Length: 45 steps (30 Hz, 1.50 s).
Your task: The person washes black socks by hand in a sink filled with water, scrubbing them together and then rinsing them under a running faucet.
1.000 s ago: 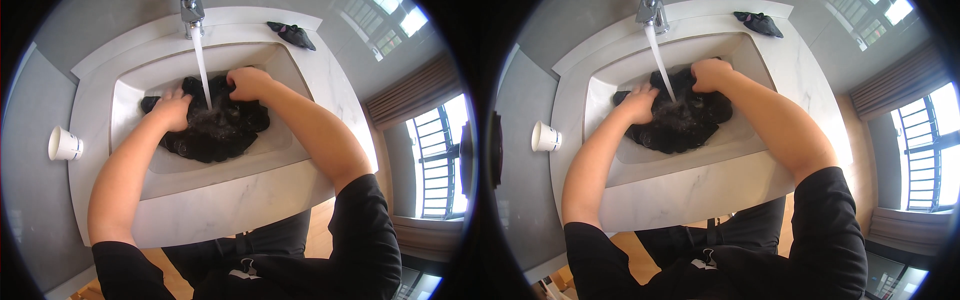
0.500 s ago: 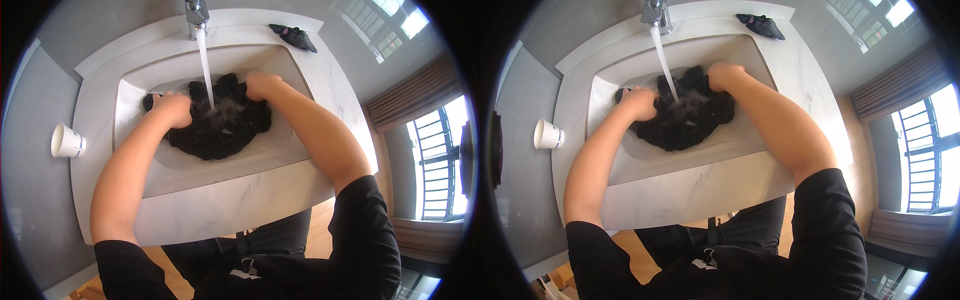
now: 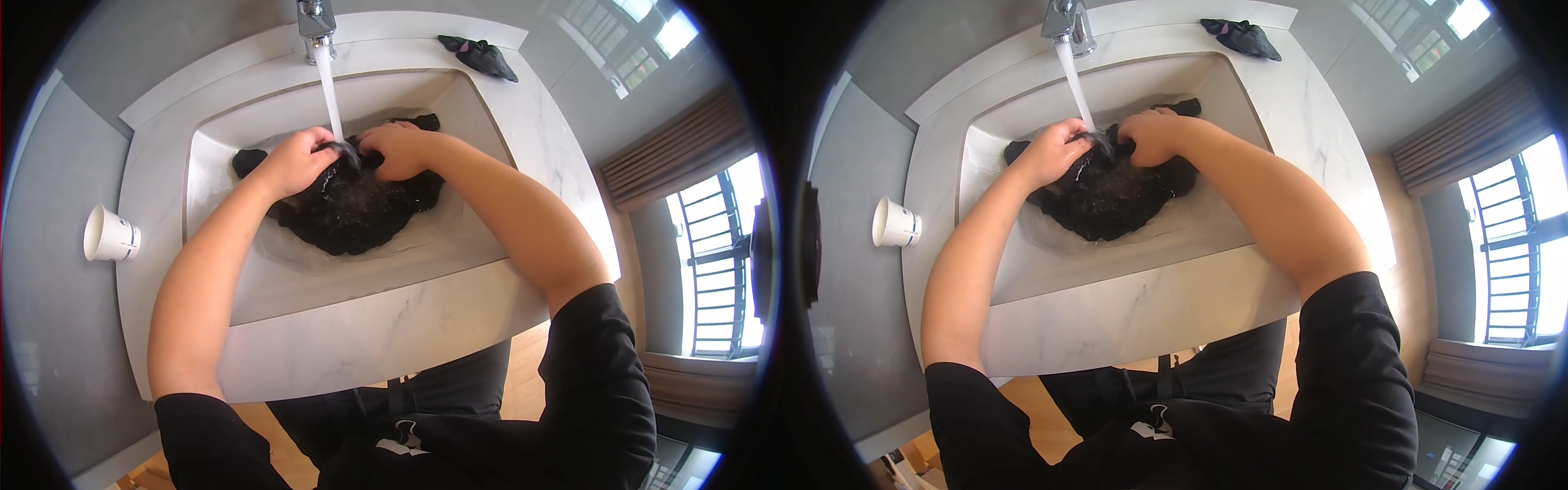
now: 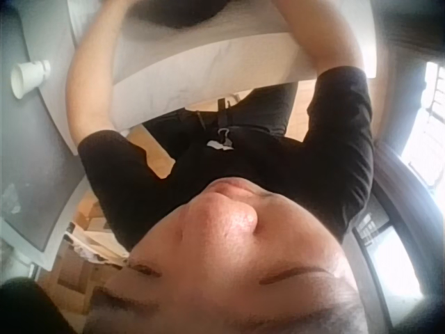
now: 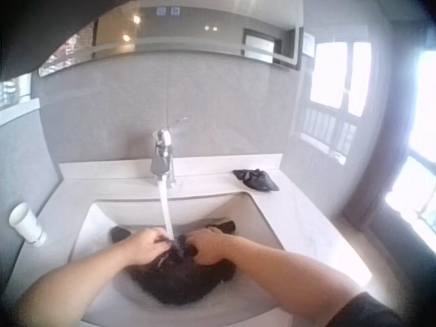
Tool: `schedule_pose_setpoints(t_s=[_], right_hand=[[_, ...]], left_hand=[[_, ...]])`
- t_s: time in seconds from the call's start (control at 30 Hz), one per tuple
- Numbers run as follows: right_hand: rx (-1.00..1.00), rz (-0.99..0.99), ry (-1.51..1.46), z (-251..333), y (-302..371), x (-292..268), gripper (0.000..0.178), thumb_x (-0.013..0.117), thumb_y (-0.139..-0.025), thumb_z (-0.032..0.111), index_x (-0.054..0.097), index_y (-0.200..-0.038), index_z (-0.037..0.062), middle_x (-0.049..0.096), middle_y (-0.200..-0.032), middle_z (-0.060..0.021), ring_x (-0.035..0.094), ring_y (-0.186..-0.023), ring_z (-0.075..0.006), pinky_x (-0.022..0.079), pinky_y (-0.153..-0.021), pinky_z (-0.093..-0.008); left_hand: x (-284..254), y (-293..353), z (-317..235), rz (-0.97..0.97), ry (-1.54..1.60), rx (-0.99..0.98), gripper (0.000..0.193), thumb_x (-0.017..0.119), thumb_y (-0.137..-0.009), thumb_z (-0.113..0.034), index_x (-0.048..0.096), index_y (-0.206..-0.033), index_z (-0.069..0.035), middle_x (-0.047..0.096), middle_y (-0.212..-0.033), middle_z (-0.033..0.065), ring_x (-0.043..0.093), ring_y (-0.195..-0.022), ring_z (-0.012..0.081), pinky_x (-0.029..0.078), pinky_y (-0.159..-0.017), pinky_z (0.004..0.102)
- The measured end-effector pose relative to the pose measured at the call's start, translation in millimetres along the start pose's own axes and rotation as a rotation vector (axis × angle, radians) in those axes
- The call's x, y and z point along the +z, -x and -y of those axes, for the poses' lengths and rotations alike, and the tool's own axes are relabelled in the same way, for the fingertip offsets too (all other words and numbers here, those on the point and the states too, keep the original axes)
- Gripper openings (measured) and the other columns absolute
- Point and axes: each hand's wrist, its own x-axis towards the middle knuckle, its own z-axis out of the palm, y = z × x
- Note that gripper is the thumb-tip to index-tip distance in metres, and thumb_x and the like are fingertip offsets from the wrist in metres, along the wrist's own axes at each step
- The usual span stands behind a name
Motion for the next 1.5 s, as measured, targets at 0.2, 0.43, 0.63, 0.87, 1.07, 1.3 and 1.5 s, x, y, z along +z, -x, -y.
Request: schedule_pose_setpoints(t_s=[0.2, 0.43, 0.63, 0.87, 1.07, 1.3, 1.5], right_hand=[[0.264, 0.225, 0.008, 17.5, 3.9, -23.5, 0.049, 0.066, -0.077, 0.043, 0.063, -0.113, 0.01, 0.065, -0.114, -0.0114, 0.061, -0.105, -0.0317, 0.045, -0.095, -0.0411], [0.261, 0.121, 0.3, 31.5, 17.0, -18.5, 0.057, 0.065, -0.079, 0.048, 0.058, -0.126, 0.0161, 0.059, -0.126, -0.0108, 0.05, -0.123, -0.0317, 0.038, -0.103, -0.0511], [0.322, 0.243, 0.244, 27.8, 9.5, -17.2, 0.049, 0.058, -0.087, 0.043, 0.064, -0.123, 0.0104, 0.059, -0.129, -0.0136, 0.046, -0.126, -0.0339, 0.03, -0.108, -0.049], [0.255, -0.262, 0.128, 13.6, 6.7, -5.9, 0.037, 0.056, -0.089, 0.031, 0.061, -0.119, 0.011, 0.058, -0.126, -0.0121, 0.05, -0.122, -0.0339, 0.042, -0.101, -0.0461], [0.035, -0.125, 0.029, 26.0, 5.1, -9.5, 0.034, 0.059, -0.085, 0.024, 0.062, -0.116, 0.0098, 0.063, -0.117, -0.0155, 0.057, -0.112, -0.035, 0.044, -0.097, -0.0435], [0.036, 0.02, -0.249, 12.7, -3.9, -6.1, 0.036, 0.059, -0.087, 0.025, 0.061, -0.117, 0.0044, 0.063, -0.113, -0.0197, 0.058, -0.109, -0.0359, 0.046, -0.094, -0.0415], [0.08, 0.026, -0.279, 22.0, 4.3, -12.9, 0.05, 0.066, -0.083, 0.039, 0.06, -0.116, 0.0017, 0.064, -0.112, -0.0196, 0.059, -0.108, -0.0341, 0.046, -0.092, -0.0402]], left_hand=[[-6.8, 3.8, -3.2, -0.021, -0.701, -0.234, 0.031, 0.058, -0.092, -0.024, 0.061, -0.112, -0.002, 0.066, -0.109, 0.0193, 0.063, -0.102, 0.0327, 0.049, -0.088, 0.0425], [21.4, 12.3, 3.9, 0.176, -0.885, -0.198, 0.057, 0.065, -0.08, -0.011, 0.043, -0.132, 0.0, 0.047, -0.135, 0.0231, 0.045, -0.126, 0.0383, 0.042, -0.104, 0.0421], [-2.7, 2.8, 3.7, -0.124, -0.486, -0.132, 0.036, 0.061, -0.076, -0.004, 0.059, -0.111, -0.004, 0.065, -0.106, 0.0194, 0.062, -0.098, 0.0343, 0.049, -0.087, 0.0392], [-9.2, 0.3, -1.0, -0.246, 0.109, -0.184, 0.017, 0.059, -0.088, -0.013, 0.064, -0.098, -0.001, 0.061, -0.079, 0.0026, 0.056, -0.077, 0.0136, 0.048, -0.072, 0.0289], [-17.4, -0.2, 3.7, -0.305, 0.309, -0.199, 0.018, 0.059, -0.089, -0.021, 0.062, -0.088, -0.003, 0.05, -0.071, -0.0026, 0.047, -0.069, 0.0097, 0.042, -0.065, 0.0262], [-21.9, -1.6, 4.3, -0.298, 0.09, -0.171, 0.013, 0.063, -0.085, -0.018, 0.061, -0.083, -0.005, 0.055, -0.072, -0.0011, 0.049, -0.066, 0.0097, 0.041, -0.061, 0.0272], [-19.2, 3.4, -14.6, -0.242, 0.345, -0.492, 0.009, 0.062, -0.084, -0.017, 0.061, -0.082, -0.008, 0.057, -0.075, 0.0005, 0.054, -0.069, 0.0131, 0.045, -0.064, 0.0324]])
